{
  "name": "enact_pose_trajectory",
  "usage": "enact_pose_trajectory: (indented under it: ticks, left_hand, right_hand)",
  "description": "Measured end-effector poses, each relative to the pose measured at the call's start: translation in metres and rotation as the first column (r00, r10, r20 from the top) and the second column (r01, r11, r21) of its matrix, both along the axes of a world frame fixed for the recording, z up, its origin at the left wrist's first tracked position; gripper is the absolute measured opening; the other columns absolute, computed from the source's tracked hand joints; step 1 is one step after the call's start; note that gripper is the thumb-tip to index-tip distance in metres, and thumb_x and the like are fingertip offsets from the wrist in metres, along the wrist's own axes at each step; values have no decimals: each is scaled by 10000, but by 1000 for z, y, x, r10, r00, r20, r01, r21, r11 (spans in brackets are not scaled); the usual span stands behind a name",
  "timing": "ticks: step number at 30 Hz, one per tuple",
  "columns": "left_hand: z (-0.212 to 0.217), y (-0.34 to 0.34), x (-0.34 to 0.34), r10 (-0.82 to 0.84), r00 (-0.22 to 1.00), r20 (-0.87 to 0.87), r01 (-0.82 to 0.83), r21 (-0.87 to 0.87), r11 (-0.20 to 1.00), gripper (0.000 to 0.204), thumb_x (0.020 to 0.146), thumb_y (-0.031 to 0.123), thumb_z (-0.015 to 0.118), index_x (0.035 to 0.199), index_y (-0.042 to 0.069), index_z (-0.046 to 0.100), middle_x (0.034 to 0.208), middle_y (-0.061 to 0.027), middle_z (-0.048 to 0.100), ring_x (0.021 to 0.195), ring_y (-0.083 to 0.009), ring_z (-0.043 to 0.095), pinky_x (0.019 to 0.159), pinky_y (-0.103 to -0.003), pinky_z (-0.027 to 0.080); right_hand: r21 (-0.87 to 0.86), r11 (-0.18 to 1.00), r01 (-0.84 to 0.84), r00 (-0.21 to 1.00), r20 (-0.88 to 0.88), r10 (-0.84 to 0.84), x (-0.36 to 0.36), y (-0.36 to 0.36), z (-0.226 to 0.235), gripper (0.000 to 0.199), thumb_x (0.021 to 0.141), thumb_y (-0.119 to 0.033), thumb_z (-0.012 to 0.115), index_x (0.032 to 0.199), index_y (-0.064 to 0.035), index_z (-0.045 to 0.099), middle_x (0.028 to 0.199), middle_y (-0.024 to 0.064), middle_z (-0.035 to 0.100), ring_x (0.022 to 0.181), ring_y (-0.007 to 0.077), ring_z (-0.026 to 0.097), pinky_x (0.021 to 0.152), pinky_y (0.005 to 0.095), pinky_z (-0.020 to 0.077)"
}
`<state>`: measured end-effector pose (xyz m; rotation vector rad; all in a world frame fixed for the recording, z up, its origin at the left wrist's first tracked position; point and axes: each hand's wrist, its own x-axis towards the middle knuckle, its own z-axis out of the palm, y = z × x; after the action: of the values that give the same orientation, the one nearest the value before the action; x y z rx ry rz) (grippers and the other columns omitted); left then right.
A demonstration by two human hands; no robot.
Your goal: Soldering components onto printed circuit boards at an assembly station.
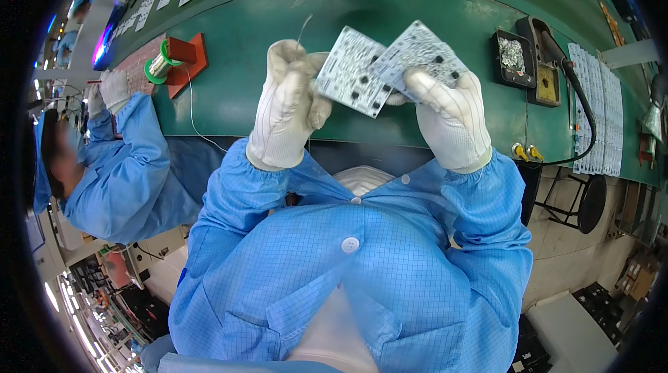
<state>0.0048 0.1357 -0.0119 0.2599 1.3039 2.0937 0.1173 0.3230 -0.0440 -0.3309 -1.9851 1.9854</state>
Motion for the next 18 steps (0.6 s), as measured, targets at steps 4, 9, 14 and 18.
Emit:
enact_pose_trajectory:
  ticks: [4, 9, 14, 18]
  left_hand:
    - [-17, 0, 15, -19, 983, -183, -25, -237, 971, 551, 802, 176, 707, 1160, -29, 342, 857, -118, 600, 504, -63, 429, 430, -208, 340]
    - [-12, 2, 15, 71, 991, -112, -88, -160, 983, 436, 830, 158, 701, 1138, -69, 492, 747, -42, 598, 514, -25, 430, 437, -184, 321]
    - [-11, -2, 13, 96, 961, -258, -154, -215, 964, 330, 854, 62, 674, 1128, -33, 517, 860, -76, 651, 503, -26, 430, 439, -179, 314]
    - [-24, 4, 17, 49, 726, -686, -342, -299, 891, 197, 830, 20, 674, 1012, -26, 613, 814, -55, 668, 556, -47, 517, 493, -203, 422]
  right_hand:
    - [7, 999, 46, 994, -100, -45, -2, -9, 0, 272, 914, -142, 591, 1102, 55, 586, 1021, 137, 661, 908, 200, 631, 753, 323, 513]
    - [-348, 920, 179, 980, -14, -196, -5, -17, 22, 384, 869, -234, 648, 1122, 46, 576, 969, 127, 670, 796, 212, 658, 663, 309, 525]
    - [65, 957, 284, 952, 98, -289, 5, 14, 55, 439, 847, -296, 662, 1146, 16, 590, 861, 48, 652, 627, 94, 573, 527, 224, 440]
    - [96, 983, 153, 962, 211, -171, -1, -3, 89, 409, 855, -299, 633, 1119, 12, 616, 815, 31, 645, 618, 84, 566, 489, 224, 428]
